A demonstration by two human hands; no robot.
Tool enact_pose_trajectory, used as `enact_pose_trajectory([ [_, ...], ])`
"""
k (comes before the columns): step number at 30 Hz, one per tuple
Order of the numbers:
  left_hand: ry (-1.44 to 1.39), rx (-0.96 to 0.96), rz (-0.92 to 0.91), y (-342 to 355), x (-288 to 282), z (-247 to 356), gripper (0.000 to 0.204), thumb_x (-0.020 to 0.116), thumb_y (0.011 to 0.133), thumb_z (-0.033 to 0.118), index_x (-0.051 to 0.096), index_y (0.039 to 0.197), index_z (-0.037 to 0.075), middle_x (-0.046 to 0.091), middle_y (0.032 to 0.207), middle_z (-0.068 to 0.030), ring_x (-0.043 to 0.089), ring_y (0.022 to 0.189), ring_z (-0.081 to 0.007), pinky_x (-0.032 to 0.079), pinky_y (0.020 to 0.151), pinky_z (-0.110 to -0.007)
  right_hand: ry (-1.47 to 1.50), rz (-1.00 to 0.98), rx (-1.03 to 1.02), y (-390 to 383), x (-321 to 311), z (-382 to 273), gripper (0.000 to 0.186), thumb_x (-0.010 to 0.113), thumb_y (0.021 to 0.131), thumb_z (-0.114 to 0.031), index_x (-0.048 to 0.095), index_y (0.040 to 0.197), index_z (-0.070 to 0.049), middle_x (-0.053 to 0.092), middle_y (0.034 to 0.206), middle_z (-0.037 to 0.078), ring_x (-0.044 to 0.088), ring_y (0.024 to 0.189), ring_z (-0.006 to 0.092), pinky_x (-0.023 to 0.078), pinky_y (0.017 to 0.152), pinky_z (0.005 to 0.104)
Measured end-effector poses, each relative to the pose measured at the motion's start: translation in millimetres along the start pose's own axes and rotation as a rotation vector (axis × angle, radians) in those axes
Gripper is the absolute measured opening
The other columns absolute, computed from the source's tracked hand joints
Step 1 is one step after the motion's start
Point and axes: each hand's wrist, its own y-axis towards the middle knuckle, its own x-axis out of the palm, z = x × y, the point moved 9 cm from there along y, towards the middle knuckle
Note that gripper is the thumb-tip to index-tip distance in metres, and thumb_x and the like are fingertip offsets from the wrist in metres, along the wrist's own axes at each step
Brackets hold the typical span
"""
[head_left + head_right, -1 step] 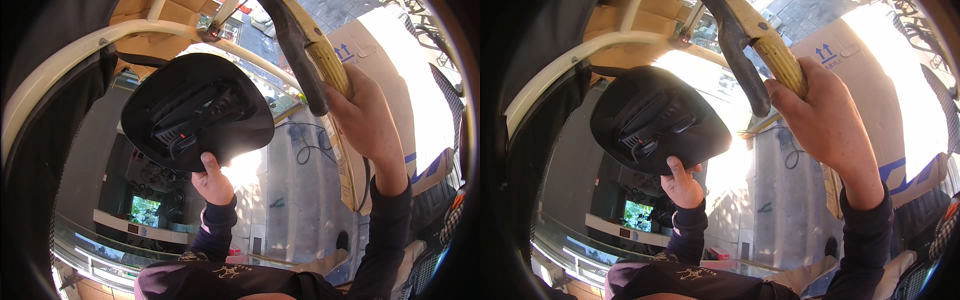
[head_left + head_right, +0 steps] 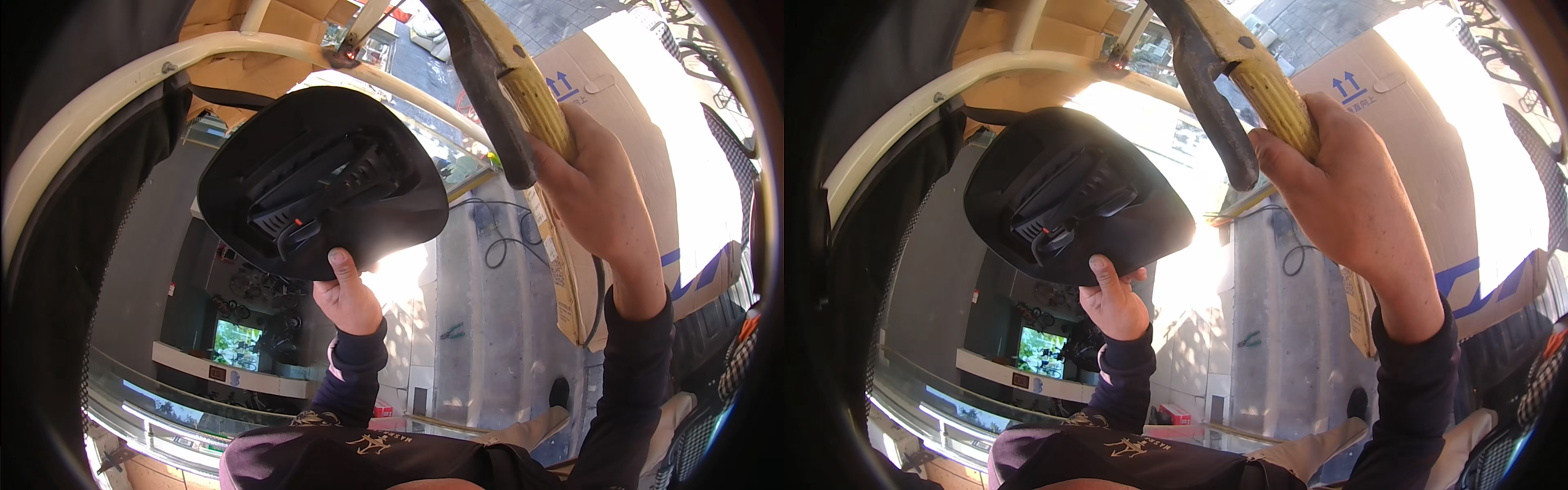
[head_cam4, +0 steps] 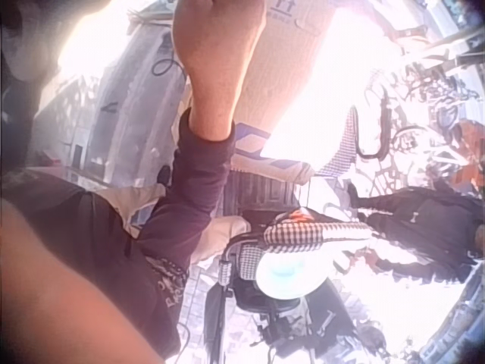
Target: The person holds a black welding helmet in one hand and a welding torch in the other, then repeatedly activates the torch to produce sparks and bright flashes while keeping the helmet in front of the camera. The person adjusts the helmet angle several times during the process.
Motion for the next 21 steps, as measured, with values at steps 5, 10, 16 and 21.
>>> enact_pose_trajectory([
  [5, -0.001, 0.004, 0.002, -0.5, 0.5, 0.3, 0.043, 0.07, 0.116, 0.043, 0.072, 0.129, 0.002, 0.082, 0.11, -0.0074, 0.077, 0.084, -0.0166, 0.059, 0.066, -0.03, 0.074, -0.012, 0.055, 0.3, 3.5, 4.4, 0.042, 0.073, 0.111, -0.033, 0.073, 0.126, 0.006, 0.075, 0.093, 0.021, 0.074, 0.082, 0.0241, 0.06, 0.082, 0.0412],
  [10, 0.012, 0.0, -0.06, 0.8, 1.0, 1.3, 0.041, 0.067, 0.118, 0.039, 0.07, 0.133, 0.002, 0.08, 0.113, -0.0077, 0.075, 0.088, -0.0167, 0.059, 0.067, -0.031, 0.087, -0.007, -0.054, 0.4, -1.7, 2.5, 0.032, 0.071, 0.11, -0.024, 0.071, 0.123, 0.005, 0.073, 0.095, 0.018, 0.07, 0.083, 0.0239, 0.057, 0.083, 0.042],
  [16, -0.028, 0.015, -0.03, -4.2, -0.9, -2.0, 0.04, 0.066, 0.119, 0.038, 0.07, 0.134, 0.001, 0.08, 0.111, -0.0084, 0.075, 0.085, -0.017, 0.058, 0.067, -0.031, 0.143, 0.053, -0.149, -16.7, -17.5, -11.8, 0.027, 0.065, 0.115, -0.023, 0.069, 0.123, 0.003, 0.064, 0.074, 0.003, 0.059, 0.055, 0.0091, 0.047, 0.052, 0.0284],
  [21, -0.021, 0.01, -0.05, -6.3, 3.6, 0.9, 0.04, 0.067, 0.118, 0.038, 0.072, 0.131, 0.001, 0.082, 0.109, -0.0085, 0.075, 0.083, -0.0171, 0.058, 0.067, -0.031, 0.143, 0.055, -0.12, -18.4, -15.9, -8.6, 0.027, 0.065, 0.116, -0.023, 0.068, 0.121, 0.003, 0.064, 0.073, 0.002, 0.058, 0.052, 0.0067, 0.046, 0.048, 0.0263],
])
